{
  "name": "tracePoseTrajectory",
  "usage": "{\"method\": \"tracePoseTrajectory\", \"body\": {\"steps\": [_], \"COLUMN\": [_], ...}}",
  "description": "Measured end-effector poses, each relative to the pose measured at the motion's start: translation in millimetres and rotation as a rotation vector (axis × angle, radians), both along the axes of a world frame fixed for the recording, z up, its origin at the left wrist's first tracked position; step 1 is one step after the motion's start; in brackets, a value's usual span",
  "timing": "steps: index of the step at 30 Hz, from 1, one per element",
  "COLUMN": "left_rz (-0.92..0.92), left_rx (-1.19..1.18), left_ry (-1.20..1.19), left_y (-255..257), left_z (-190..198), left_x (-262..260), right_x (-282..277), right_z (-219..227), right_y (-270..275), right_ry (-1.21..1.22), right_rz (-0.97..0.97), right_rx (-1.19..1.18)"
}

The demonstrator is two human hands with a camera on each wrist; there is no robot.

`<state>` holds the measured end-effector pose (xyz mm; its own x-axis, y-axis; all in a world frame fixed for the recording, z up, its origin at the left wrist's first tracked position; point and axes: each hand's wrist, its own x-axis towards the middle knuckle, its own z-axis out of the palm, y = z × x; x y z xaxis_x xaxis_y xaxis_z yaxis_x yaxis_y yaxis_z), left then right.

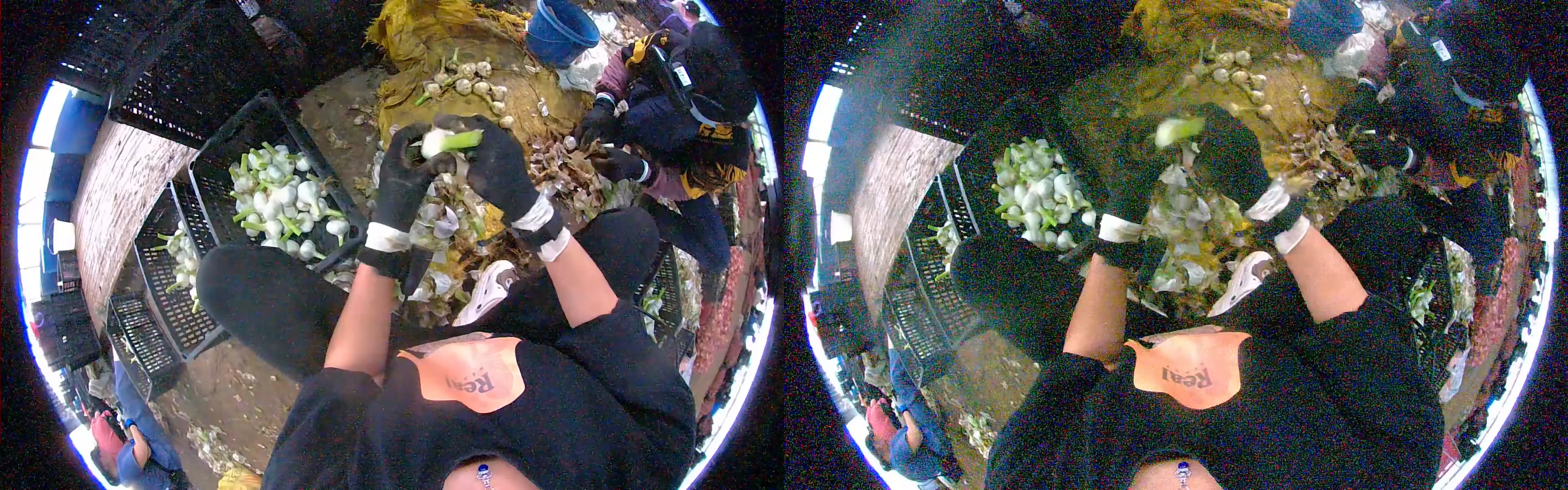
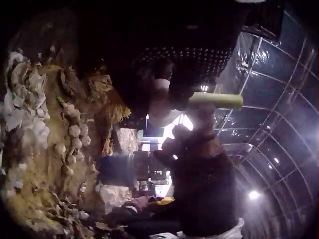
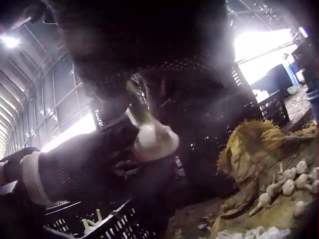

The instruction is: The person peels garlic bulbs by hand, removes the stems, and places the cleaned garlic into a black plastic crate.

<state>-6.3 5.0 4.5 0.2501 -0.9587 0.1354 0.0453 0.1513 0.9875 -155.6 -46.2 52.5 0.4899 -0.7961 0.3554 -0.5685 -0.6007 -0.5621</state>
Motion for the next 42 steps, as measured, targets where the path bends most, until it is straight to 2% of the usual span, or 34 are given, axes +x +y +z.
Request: {"method": "tracePoseTrajectory", "body": {"steps": [1, 2, 4, 5, 6, 8, 9, 11, 12, 14, 16, 17, 18, 19, 20, 22, 23, 24, 25, 26, 28, 30, 31, 32, 34, 35, 37, 38, 39, 40, 41, 42], "left_rz": [-0.003, -0.007, -0.024, 0.063, 0.063, 0.133, 0.134, 0.083, 0.085, -0.073, -0.133, -0.113, -0.092, -0.081, -0.079, 0.105, 0.054, 0.052, 0.040, 0.028, 0.060, 0.003, 0.005, -0.065, -0.136, -0.079, -0.018, -0.014, -0.011, -0.038, -0.056, -0.067], "left_rx": [0.013, 0.015, 0.135, 0.088, 0.089, 0.009, 0.010, -0.007, -0.007, 0.165, 0.181, 0.169, 0.156, 0.111, 0.111, -0.072, 0.045, 0.046, 0.057, 0.066, 0.010, 0.082, 0.082, 0.164, 0.248, 0.110, -0.028, -0.051, -0.073, -0.056, -0.048, -0.052], "left_ry": [0.062, 0.060, 0.024, -0.168, -0.167, -0.355, -0.354, -0.159, -0.159, 0.378, 0.409, 0.540, 0.672, 0.546, 0.548, -0.026, -0.106, -0.106, -0.059, -0.011, -0.071, 0.229, 0.229, 0.634, 1.038, 0.413, -0.213, 0.036, 0.286, 0.083, -0.128, -0.329], "left_y": [1.5, 1.2, 0.8, 2.6, 2.4, 1.2, 1.8, 3.0, 2.9, 2.4, 2.7, 2.6, 2.5, 2.9, 3.5, 3.5, 2.2, 3.6, 5.8, 7.2, 5.7, 7.8, 4.7, -1.0, -0.6, 4.3, 4.3, -2.7, -9.2, -5.6, -1.9, 1.8], "left_z": [2.9, 1.4, -3.1, 7.0, 5.7, 5.4, 6.3, 9.1, 10.7, 11.9, 1.5, 3.7, 5.7, 7.3, 7.9, 9.7, 10.6, 11.5, 12.3, 12.7, 7.3, 8.1, 5.9, 2.3, -6.2, -6.9, -15.4, -29.9, -44.2, -40.0, -35.8, -33.8], "left_x": [-4.2, -6.2, -8.1, -9.8, -8.5, -5.2, -5.0, -3.9, -3.1, -1.6, -1.0, -5.3, -7.4, -4.2, -2.9, -0.9, 2.2, 1.3, -0.1, -1.0, 1.1, 3.8, 3.9, 3.5, 2.5, 2.0, -0.4, -5.4, -10.9, -6.5, -2.1, 2.2], "right_x": [-1.1, -1.0, 0.7, -1.1, -2.5, -6.7, -8.8, -7.8, -6.8, -13.1, -14.4, -14.7, -16.4, -19.9, -19.7, -18.5, -11.4, -4.9, -1.2, -2.8, -6.5, -7.3, -7.3, -6.6, -4.5, -5.5, -9.0, -4.0, 5.6, 10.3, 6.5, 5.2], "right_z": [-16.0, -28.9, -44.7, -41.4, -31.9, -15.8, -22.6, -21.6, -19.6, -14.0, -13.8, -16.0, -17.0, -17.3, -13.6, -18.5, -15.9, -13.3, -9.6, -6.4, -2.8, -13.6, -18.7, -19.6, -22.3, -30.2, -48.8, -36.8, -12.6, 0.5, -21.8, -25.2], "right_y": [-1.9, -4.7, -9.5, -9.5, -8.9, -8.2, -9.9, -10.9, -10.7, -11.8, -15.3, -17.1, -19.8, -22.7, -23.7, -25.6, -22.4, -18.2, -11.6, -9.5, -8.5, -10.2, -12.1, -13.3, -15.7, -20.4, -30.3, -22.3, -6.2, 2.8, -2.2, -4.8], "right_ry": [-0.127, -0.128, -0.313, -0.357, -0.357, -0.529, -0.644, -0.642, -0.641, -0.592, -0.612, -0.720, -0.721, -0.600, -0.478, -0.490, -0.384, -0.280, -0.420, -0.421, -0.445, -0.522, -0.601, -0.601, -0.405, -0.405, -0.142, -0.143, -0.213, -0.282, -0.126, -0.127], "right_rz": [0.091, 0.087, 0.006, 0.025, 0.025, 0.066, 0.123, 0.109, 0.093, 0.096, 0.187, 0.210, 0.210, 0.233, 0.255, 0.330, 0.242, 0.154, 0.120, 0.118, 0.053, 0.082, 0.109, 0.109, 0.140, 0.141, 0.080, 0.080, 0.066, 0.052, 0.020, 0.019], "right_rx": [-0.032, -0.031, 0.215, 0.332, 0.332, 0.852, 0.896, 0.869, 0.841, 0.866, 0.678, 0.811, 0.810, 0.750, 0.690, 0.725, 0.626, 0.526, 0.635, 0.636, 0.850, 0.850, 0.848, 0.848, 0.500, 0.501, 0.069, 0.068, 0.214, 0.360, 0.142, 0.142]}}
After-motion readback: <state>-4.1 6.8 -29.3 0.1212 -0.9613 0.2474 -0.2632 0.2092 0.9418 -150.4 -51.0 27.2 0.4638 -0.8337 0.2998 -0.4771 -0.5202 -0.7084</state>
